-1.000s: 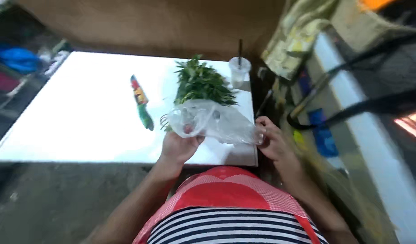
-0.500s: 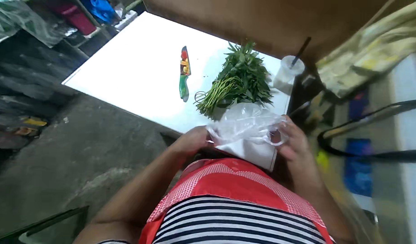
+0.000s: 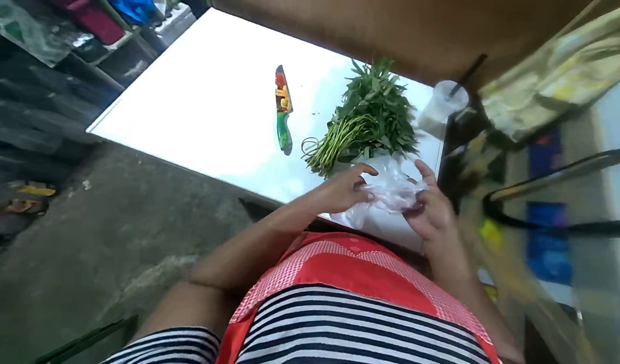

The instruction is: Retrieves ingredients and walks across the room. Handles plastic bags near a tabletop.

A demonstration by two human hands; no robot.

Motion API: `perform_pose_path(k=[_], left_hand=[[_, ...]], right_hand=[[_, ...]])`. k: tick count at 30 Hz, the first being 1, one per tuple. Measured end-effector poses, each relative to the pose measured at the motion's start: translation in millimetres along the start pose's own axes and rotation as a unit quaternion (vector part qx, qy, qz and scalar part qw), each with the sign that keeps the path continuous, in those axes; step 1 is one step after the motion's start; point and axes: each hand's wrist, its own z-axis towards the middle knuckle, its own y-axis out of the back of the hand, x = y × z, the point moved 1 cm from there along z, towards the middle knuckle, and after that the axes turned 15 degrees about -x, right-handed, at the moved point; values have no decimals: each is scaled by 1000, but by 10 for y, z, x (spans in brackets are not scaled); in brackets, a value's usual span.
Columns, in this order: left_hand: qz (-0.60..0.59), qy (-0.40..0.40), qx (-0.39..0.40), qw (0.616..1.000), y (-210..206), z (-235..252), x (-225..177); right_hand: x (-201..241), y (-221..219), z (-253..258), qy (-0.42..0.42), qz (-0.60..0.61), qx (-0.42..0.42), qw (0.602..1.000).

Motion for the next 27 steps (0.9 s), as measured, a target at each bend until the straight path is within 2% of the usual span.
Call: perform_pose_path(k=[1, 3, 5, 6, 8, 9, 11, 12, 14, 16, 17, 19, 22, 27], left_hand=[[-85, 31, 14, 996, 82, 3, 48], [-256, 96, 10, 962, 205, 3, 149], [-371, 141, -6, 918, 318, 36, 224], [-415, 152, -12, 897, 369, 61, 258], [-473, 157, -16, 867, 450, 116, 322], [-483, 151, -15, 862, 483, 132, 321], [-479, 134, -6, 867, 545, 140, 296], [-463, 115, 9, 879, 577, 143, 298], [-384, 46, 44, 921, 642, 166, 332], [-179, -63, 51, 981, 729, 193, 327], [-41, -120, 48, 991, 768, 210, 303], [161, -184, 22, 969, 791, 227, 270], [287, -154, 35, 945, 816, 224, 171], [295, -206, 14, 933, 794, 179, 141]], right_hand=[[-35, 49, 4, -5, 25, -9, 1000], [-105, 141, -2, -2, 80, -7, 997], [-164, 221, -6, 35, 96, 57, 993], [-174, 244, -14, 65, 61, 90, 992], [-147, 212, -74, 135, -113, 80, 981], [-124, 147, -113, 171, -231, 40, 957], [-101, -15, -150, 228, -461, -39, 857], [-109, -80, -156, 245, -531, -71, 808], [-87, -206, -195, 239, -620, -120, 737], [-40, -321, -256, 196, -679, -144, 693], [-14, -373, -295, 173, -701, -154, 674], [10, -408, -362, 157, -722, -177, 650], [19, -366, -457, 176, -712, -205, 648], [-34, -336, -694, 230, -620, -218, 717]])
